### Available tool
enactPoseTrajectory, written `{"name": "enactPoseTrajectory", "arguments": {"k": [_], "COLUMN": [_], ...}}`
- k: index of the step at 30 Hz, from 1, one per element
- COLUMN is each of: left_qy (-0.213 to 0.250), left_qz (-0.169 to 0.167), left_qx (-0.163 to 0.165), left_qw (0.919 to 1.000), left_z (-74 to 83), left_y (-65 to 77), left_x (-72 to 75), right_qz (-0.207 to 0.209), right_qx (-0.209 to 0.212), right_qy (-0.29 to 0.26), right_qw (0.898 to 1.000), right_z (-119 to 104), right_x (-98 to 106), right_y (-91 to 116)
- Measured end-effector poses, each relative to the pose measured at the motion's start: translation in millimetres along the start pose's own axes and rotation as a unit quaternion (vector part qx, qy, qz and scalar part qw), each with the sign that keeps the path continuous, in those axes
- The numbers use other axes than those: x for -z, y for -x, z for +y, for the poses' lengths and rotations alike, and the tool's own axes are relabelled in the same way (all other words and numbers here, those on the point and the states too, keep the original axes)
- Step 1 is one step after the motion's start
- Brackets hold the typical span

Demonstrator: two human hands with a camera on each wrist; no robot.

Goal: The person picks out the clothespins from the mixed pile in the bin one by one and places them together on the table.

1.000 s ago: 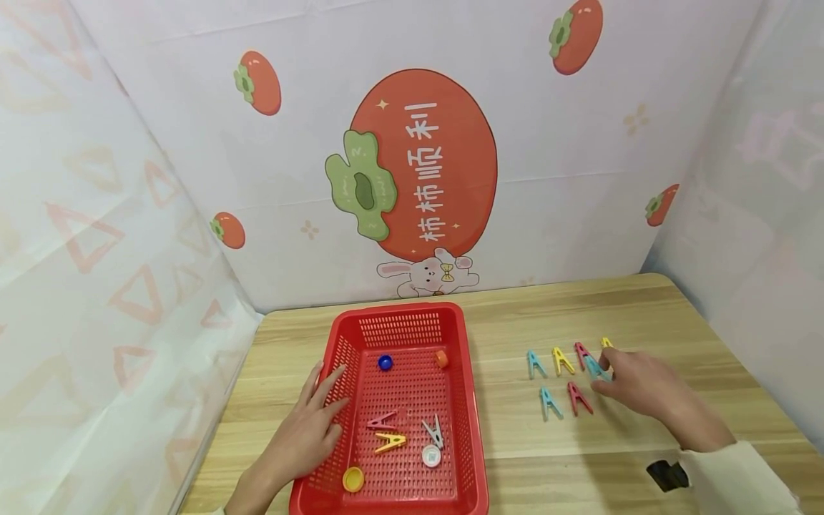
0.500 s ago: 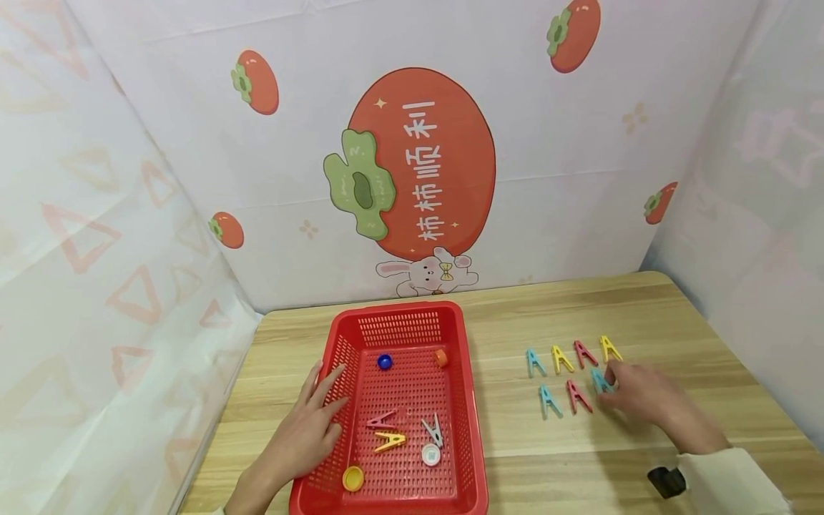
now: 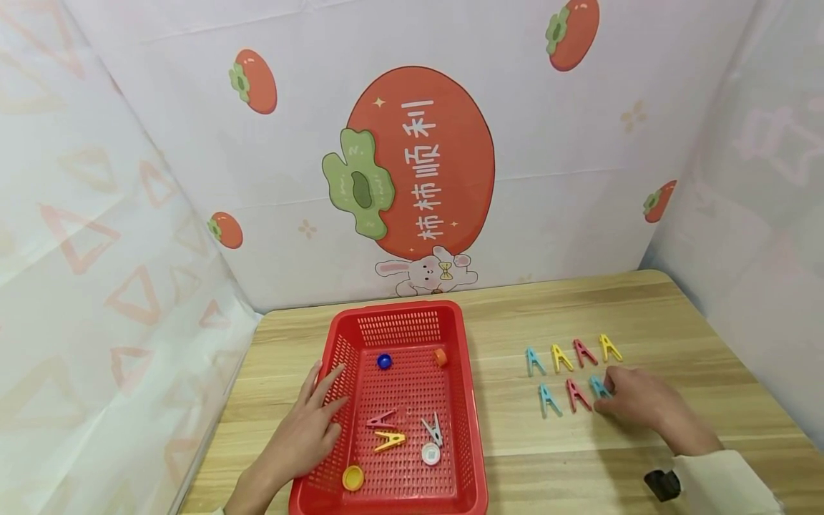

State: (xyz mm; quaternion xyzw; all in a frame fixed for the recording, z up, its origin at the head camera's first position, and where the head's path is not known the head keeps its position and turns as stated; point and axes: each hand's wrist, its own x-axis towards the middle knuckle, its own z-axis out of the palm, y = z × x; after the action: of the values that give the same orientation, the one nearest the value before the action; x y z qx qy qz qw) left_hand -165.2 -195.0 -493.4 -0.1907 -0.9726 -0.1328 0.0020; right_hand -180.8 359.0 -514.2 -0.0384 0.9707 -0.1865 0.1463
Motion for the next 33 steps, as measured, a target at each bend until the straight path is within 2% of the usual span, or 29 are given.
{"name": "enactPoseTrajectory", "arguments": {"k": [15, 24, 33], "left_qy": [-0.001, -0.002, -0.004], "left_qz": [0.002, 0.005, 0.004], "left_qx": [-0.004, -0.008, -0.009], "left_qw": [1.0, 1.0, 0.9999], "left_z": [0.6, 0.4, 0.3], "left_y": [0.3, 1.5, 1.6], "left_x": [1.6, 1.3, 1.6], "right_qz": [-0.005, -0.007, -0.001], "right_qx": [-0.026, -0.026, -0.006], "right_qy": [-0.001, 0.001, -0.004], "right_qw": [1.0, 1.0, 1.0], "right_z": [2.0, 1.7, 7.0], "right_x": [-0.8, -1.8, 11.8], "right_y": [0.3, -0.7, 2.4]}}
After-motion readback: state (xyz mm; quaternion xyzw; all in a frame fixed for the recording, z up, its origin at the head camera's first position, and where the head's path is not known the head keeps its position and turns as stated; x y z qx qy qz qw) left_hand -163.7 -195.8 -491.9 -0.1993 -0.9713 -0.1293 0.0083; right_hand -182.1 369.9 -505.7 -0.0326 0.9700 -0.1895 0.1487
